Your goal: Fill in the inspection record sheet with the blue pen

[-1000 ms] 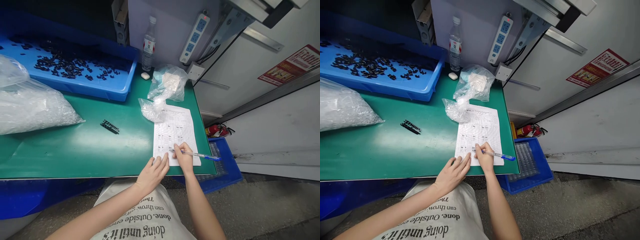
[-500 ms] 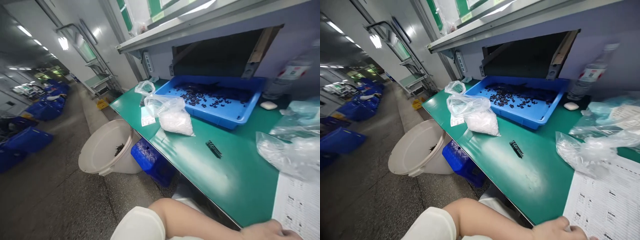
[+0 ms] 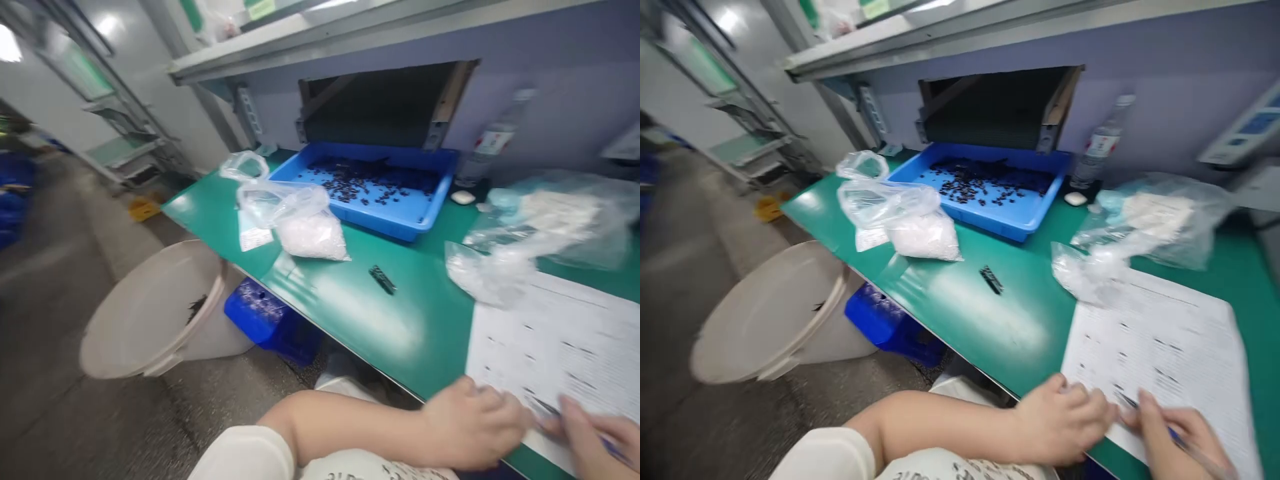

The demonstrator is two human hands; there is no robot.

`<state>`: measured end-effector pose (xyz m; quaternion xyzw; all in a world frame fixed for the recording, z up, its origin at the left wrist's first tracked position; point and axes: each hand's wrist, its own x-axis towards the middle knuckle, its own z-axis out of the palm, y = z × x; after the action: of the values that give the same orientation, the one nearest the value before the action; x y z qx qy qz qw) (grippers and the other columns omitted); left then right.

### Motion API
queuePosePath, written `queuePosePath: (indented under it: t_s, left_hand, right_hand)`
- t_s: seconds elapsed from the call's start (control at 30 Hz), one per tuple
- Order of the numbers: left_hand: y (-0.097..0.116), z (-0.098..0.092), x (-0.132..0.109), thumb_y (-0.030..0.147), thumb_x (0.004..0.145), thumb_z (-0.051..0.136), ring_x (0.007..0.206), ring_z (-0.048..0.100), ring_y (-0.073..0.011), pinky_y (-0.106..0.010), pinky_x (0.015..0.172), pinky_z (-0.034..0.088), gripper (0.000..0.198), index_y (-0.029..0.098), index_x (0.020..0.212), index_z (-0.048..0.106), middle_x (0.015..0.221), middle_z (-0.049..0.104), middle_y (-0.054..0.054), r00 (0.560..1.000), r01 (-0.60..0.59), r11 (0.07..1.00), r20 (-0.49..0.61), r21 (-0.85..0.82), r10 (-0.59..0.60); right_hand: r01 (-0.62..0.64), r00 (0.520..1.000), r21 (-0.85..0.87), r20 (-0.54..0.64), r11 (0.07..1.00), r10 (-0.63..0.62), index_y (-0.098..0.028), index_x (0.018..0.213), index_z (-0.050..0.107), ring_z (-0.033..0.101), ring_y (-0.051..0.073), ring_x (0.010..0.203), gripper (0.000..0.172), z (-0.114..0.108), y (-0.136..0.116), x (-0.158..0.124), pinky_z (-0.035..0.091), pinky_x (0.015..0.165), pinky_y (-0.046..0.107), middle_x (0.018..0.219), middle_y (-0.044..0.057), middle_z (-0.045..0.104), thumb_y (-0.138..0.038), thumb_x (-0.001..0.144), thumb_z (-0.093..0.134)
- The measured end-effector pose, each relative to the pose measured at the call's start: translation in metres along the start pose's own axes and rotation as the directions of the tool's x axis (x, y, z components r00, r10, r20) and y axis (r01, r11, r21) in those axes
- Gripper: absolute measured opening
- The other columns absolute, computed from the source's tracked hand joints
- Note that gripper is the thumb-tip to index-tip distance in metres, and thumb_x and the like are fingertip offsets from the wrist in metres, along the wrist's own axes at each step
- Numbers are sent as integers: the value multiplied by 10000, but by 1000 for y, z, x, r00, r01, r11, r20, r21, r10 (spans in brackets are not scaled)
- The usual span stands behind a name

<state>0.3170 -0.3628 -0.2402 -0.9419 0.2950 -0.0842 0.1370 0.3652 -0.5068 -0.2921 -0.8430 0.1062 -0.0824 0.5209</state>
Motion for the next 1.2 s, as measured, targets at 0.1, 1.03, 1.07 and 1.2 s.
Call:
queuePosePath:
  t_s: [0.1, 1.03, 1.07, 1.2]
  left_hand:
    - [5, 8, 2, 243, 862, 306, 939, 456, -155, -286, 738, 400, 405, 113, 1226, 427, 1160, 491, -103, 992, -71, 972, 83, -222, 91]
    - [11, 15, 5, 322, 632, 706, 699, 398, -164, -301, 582, 301, 698, 111, 1231, 417, 760, 455, -21, 999, -9, 969, 46, -249, 21]
    - [11, 15, 5, 314, 639, 699, 701, 398, -165, -302, 584, 300, 696, 110, 1237, 410, 760, 453, -21, 998, -10, 969, 52, -247, 24]
    - [11, 14, 6, 315, 679, 665, 710, 408, -167, -301, 588, 300, 669, 123, 1257, 388, 765, 454, -27, 995, -12, 969, 95, -247, 36]
  right_hand:
    - [-11, 995, 70, 98, 998, 4, -235, 469, 452, 504, 186, 443, 401, -8, -18, 3, 410, 479, 340, 434, 47, 518, -599, 613, 536]
    - [-199, 976, 89, 112, 976, 188, -230, 500, 298, 375, 103, 340, 320, 1, -9, 5, 330, 441, 240, 332, -69, 359, -408, 733, 428]
    - [-195, 977, 87, 109, 977, 185, -230, 499, 300, 372, 102, 340, 318, 1, -9, 5, 329, 441, 240, 333, -69, 357, -405, 733, 426]
    - [-143, 987, 66, 85, 988, 137, -228, 481, 295, 350, 97, 369, 315, 1, -9, 5, 308, 430, 237, 359, -63, 342, -388, 718, 428]
